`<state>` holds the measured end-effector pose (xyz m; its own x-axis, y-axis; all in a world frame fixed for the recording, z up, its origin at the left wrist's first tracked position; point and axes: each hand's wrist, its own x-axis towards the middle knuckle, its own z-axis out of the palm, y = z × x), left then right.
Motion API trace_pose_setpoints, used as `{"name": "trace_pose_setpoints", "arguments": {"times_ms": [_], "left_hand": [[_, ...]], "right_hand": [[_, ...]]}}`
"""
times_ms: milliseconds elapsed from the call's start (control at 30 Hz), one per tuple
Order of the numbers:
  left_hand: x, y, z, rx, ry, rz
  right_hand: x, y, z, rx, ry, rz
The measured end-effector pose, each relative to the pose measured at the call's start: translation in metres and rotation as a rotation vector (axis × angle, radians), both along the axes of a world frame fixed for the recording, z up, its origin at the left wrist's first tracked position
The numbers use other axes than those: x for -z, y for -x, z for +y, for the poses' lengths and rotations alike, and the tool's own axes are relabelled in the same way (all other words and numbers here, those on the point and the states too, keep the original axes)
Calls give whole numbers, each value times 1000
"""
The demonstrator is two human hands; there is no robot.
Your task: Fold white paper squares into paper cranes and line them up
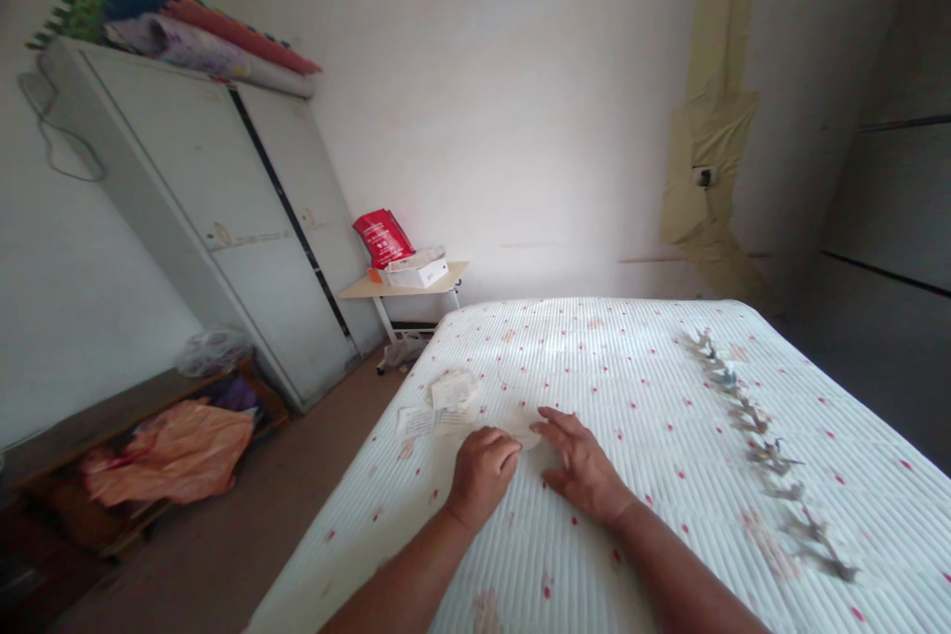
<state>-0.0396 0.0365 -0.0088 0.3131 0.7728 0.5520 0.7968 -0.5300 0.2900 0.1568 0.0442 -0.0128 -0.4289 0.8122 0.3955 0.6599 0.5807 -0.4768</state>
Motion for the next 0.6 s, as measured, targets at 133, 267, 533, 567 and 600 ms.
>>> {"name": "trace_pose_setpoints", "arguments": {"times_ms": [133,267,533,567,600], "left_hand": [[-3,-1,-7,16,43,59],[-4,1,-15,58,94,41],[-3,-2,-20,27,108,-20],[-3,-1,-20,-7,100,-18],[-3,-1,-20,-44,100,-11]], "right_hand": [[-3,5,-4,-22,-16,-61],[-3,6,-4,-38,-35,-80],[-17,9,-5,-116,11,-92],[-18,10,-5,-98,13,-84],[-18,11,-4,-74,15,-79]]}}
